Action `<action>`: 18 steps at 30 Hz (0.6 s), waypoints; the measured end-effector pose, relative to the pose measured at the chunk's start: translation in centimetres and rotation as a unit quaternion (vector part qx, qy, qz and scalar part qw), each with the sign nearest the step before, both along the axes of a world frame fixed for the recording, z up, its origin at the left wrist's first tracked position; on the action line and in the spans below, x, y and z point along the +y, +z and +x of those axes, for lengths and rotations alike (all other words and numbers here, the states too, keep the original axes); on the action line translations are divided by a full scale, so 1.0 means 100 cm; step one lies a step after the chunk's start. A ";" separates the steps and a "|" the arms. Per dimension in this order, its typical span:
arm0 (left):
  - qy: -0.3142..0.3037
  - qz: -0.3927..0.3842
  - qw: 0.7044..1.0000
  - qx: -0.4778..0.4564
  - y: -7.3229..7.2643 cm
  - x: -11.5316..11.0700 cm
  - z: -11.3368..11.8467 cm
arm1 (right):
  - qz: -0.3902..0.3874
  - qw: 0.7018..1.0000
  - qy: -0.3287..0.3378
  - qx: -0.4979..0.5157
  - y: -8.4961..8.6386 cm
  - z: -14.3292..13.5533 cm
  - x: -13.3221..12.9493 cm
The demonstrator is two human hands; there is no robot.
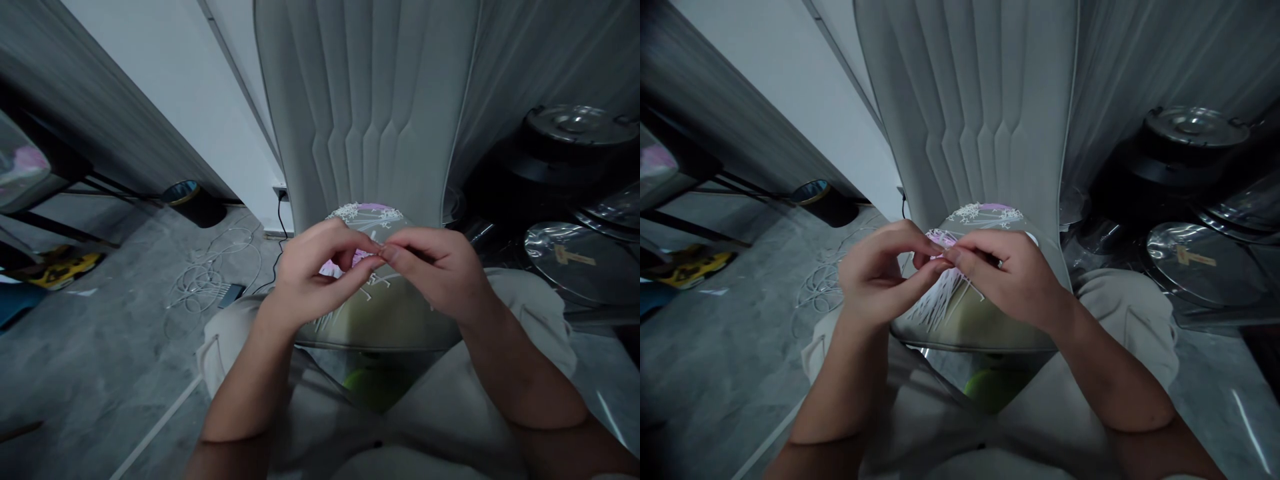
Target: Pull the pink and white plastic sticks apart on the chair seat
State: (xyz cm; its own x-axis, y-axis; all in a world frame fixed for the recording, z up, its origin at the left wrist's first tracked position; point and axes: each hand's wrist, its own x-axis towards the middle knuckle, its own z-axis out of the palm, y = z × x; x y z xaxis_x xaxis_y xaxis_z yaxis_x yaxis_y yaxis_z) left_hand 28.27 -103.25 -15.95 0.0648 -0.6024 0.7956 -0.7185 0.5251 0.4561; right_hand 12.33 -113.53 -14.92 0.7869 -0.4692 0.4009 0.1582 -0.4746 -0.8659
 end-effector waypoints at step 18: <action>-0.003 -0.004 1.000 -0.004 -0.001 -0.001 0.003 | -0.014 1.000 -0.011 0.014 0.002 0.000 0.000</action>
State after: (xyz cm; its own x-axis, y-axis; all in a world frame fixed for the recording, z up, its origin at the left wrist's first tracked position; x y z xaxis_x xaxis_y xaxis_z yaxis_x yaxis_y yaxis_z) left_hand 28.59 -103.32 -16.09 0.0548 -0.5961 0.8011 -0.7197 0.5325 0.4455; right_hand 12.34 -113.53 -14.77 0.7874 -0.4754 0.3924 0.1233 -0.5023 -0.8559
